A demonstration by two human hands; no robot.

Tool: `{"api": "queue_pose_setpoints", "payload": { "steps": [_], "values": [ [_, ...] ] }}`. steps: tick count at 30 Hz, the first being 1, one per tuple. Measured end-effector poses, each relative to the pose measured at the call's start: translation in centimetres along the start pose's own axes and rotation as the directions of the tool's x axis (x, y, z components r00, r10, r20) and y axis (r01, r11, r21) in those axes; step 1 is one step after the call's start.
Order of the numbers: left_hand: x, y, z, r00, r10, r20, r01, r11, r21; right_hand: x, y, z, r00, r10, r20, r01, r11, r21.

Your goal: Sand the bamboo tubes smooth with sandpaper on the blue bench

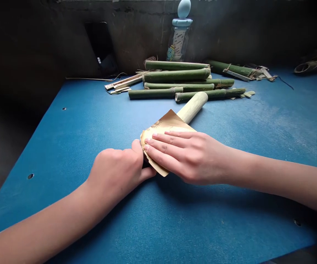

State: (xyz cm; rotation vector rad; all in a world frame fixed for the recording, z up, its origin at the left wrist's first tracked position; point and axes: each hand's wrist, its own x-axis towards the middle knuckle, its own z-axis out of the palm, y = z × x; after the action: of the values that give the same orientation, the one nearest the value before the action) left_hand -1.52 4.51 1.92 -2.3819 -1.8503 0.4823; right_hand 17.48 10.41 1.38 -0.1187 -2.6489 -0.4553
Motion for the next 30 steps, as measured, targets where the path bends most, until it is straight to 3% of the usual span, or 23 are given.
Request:
{"api": "queue_pose_setpoints", "payload": {
  "steps": [5,8,13,20,27,30],
  "values": [
    [0.6,-1.0,0.5,0.998,-0.061,-0.008,0.06,0.995,-0.077,-0.9,1.0,0.0,0.998,-0.056,0.005,0.056,0.998,0.028],
    [0.0,-0.3,0.4,0.993,-0.085,-0.086,0.083,0.996,-0.016,-0.5,0.8,0.4,1.0,-0.022,-0.017,0.023,0.999,0.044],
    [-0.9,0.8,0.3,0.984,-0.027,-0.176,0.039,0.997,0.067,0.4,-0.1,0.3,0.999,0.038,0.002,-0.038,0.998,0.043],
    [0.2,-0.9,0.4,0.991,0.004,-0.136,-0.006,1.0,-0.013,-0.8,0.3,-0.5,0.998,-0.051,0.038,0.05,0.998,0.027],
    [-0.5,-0.2,0.7,0.955,0.094,-0.282,-0.075,0.994,0.076,0.4,0.3,0.2,0.996,0.09,0.005,-0.09,0.989,0.118],
    [-0.4,-0.1,0.6,0.961,0.097,-0.259,-0.08,0.994,0.074,0.5,-0.1,-0.1,0.998,0.051,0.025,-0.052,0.996,0.074]
  ]
}}
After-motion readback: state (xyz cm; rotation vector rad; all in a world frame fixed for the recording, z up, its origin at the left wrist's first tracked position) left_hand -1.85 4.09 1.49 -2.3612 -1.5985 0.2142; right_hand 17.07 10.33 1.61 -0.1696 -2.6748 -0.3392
